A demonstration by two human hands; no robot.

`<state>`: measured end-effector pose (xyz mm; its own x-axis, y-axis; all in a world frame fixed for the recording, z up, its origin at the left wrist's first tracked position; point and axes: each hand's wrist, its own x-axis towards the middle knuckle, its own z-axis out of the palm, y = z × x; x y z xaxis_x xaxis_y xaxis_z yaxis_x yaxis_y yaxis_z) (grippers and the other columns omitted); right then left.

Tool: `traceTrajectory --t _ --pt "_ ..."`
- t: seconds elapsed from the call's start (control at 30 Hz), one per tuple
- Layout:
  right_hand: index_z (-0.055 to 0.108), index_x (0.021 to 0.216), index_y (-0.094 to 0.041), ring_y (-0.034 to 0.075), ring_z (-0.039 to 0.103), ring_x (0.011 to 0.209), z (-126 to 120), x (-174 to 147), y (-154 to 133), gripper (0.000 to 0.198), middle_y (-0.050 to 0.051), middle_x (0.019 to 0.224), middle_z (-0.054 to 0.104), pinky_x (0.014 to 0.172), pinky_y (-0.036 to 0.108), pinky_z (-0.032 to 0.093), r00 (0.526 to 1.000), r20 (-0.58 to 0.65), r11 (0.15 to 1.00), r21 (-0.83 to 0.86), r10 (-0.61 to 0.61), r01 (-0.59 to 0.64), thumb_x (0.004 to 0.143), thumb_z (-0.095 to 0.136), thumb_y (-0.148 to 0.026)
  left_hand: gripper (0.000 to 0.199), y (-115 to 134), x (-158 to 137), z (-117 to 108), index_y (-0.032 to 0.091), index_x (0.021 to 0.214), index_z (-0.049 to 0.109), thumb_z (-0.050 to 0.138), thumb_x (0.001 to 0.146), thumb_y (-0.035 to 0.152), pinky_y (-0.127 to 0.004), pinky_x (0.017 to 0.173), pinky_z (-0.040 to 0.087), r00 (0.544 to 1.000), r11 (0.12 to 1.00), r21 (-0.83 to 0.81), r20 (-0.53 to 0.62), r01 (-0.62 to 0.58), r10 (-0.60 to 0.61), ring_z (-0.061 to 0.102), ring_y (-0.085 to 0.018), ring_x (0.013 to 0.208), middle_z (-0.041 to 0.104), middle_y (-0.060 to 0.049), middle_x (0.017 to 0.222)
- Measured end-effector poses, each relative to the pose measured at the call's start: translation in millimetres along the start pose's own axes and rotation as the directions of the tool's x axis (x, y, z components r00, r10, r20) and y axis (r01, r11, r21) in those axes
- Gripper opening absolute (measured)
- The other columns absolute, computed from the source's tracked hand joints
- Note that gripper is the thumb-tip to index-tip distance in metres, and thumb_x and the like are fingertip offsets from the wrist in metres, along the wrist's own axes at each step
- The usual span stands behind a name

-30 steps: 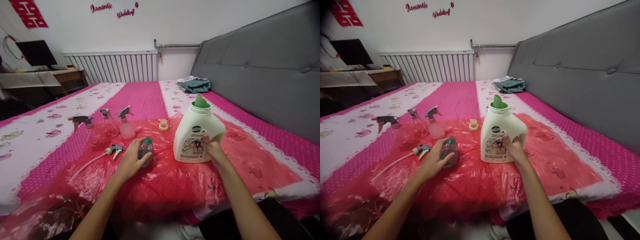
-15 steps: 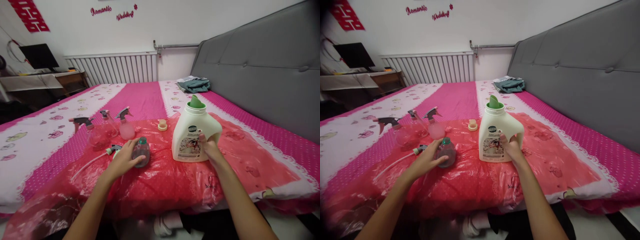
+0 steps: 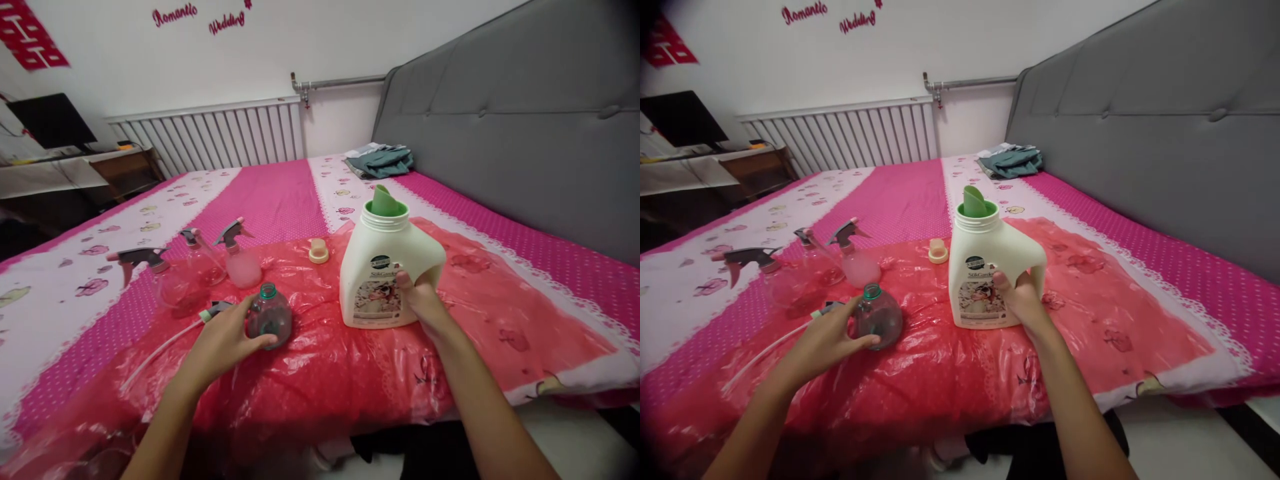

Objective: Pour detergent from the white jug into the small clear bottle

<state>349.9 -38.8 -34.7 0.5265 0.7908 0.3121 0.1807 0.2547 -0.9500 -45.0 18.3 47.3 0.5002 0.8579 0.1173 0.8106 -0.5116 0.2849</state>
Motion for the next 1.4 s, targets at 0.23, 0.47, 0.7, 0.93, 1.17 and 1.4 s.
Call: traceTrajectory --t 0.23,0.47,0.7,0.93,1.17,1.4 --pt "0.059 0.140 -0.016 0.026 0.070 0.117 -0.3 -3.2 -9.8 0.112 0.017 0.116 0.073 0.114 0.045 0.057 0.999 -0.047 1.000 0.007 0.002 -0.002 0.065 0.068 -0.099 0.079 2.2 -3.8 0.6 0.026 0.149 0.057 0.079 0.083 0.063 -0.042 0.075 0.057 0.999 0.999 -0.013 0.015 0.032 -0.031 0.081 -0.039 0.088 0.083 -0.008 0.098" --pt "0.050 0.148 -0.017 0.029 0.070 0.119 0.4 -6.6 -14.1 0.120 0.019 0.125 0.071 0.112 0.047 0.059 0.992 -0.128 1.000 -0.007 -0.004 0.003 0.062 0.071 -0.098 0.073 -2.1 -5.1 6.7 0.021 0.139 0.059 0.078 0.083 0.063 -0.046 0.081 0.059 0.995 0.995 -0.047 0.052 0.094 -0.091 0.080 -0.041 0.096 0.083 -0.015 0.108" --pt "0.062 0.134 -0.014 0.030 0.069 0.118 12.7 -13.3 -20.4 0.108 0.019 0.117 0.071 0.125 0.049 0.051 0.979 -0.201 0.999 -0.031 -0.022 0.016 0.069 0.061 -0.101 0.079 -3.4 -2.2 4.4 0.022 0.144 0.057 0.081 0.081 0.062 -0.046 0.088 0.060 0.987 0.988 -0.092 0.111 0.124 -0.114 0.080 -0.041 0.108 0.082 -0.016 0.121" --pt "0.055 0.146 -0.015 0.027 0.062 0.133 21.5 -11.2 2.0 0.108 0.014 0.117 0.070 0.138 0.052 0.035 0.921 -0.390 1.000 0.014 -0.020 0.028 0.086 0.030 -0.101 0.080 -7.6 -6.3 13.6 0.018 0.148 0.056 0.077 0.084 0.060 -0.052 0.098 0.060 0.986 0.980 -0.138 0.107 0.144 -0.129 0.077 -0.042 0.116 0.079 -0.019 0.131" --pt "0.049 0.154 -0.014 0.026 0.063 0.130 19.9 -4.8 9.7 0.116 0.014 0.120 0.069 0.138 0.055 0.033 0.903 -0.429 0.999 0.015 -0.028 0.039 0.084 0.028 -0.104 0.082 -5.8 -10.7 29.8 0.019 0.157 0.052 0.076 0.087 0.056 -0.060 0.117 0.051 0.992 0.979 -0.159 0.012 0.126 -0.125 0.064 -0.045 0.142 0.069 -0.021 0.152" --pt "0.063 0.135 -0.013 0.027 0.059 0.137 21.4 -5.5 3.8 0.117 0.016 0.121 0.068 0.139 0.056 0.031 0.888 -0.460 1.000 -0.022 -0.026 0.018 0.078 0.025 -0.108 0.079 -5.8 -9.7 29.0 0.018 0.154 0.054 0.078 0.087 0.053 -0.058 0.110 0.056 0.995 0.980 -0.168 0.004 0.102 -0.103 0.071 -0.043 0.132 0.075 -0.021 0.142"
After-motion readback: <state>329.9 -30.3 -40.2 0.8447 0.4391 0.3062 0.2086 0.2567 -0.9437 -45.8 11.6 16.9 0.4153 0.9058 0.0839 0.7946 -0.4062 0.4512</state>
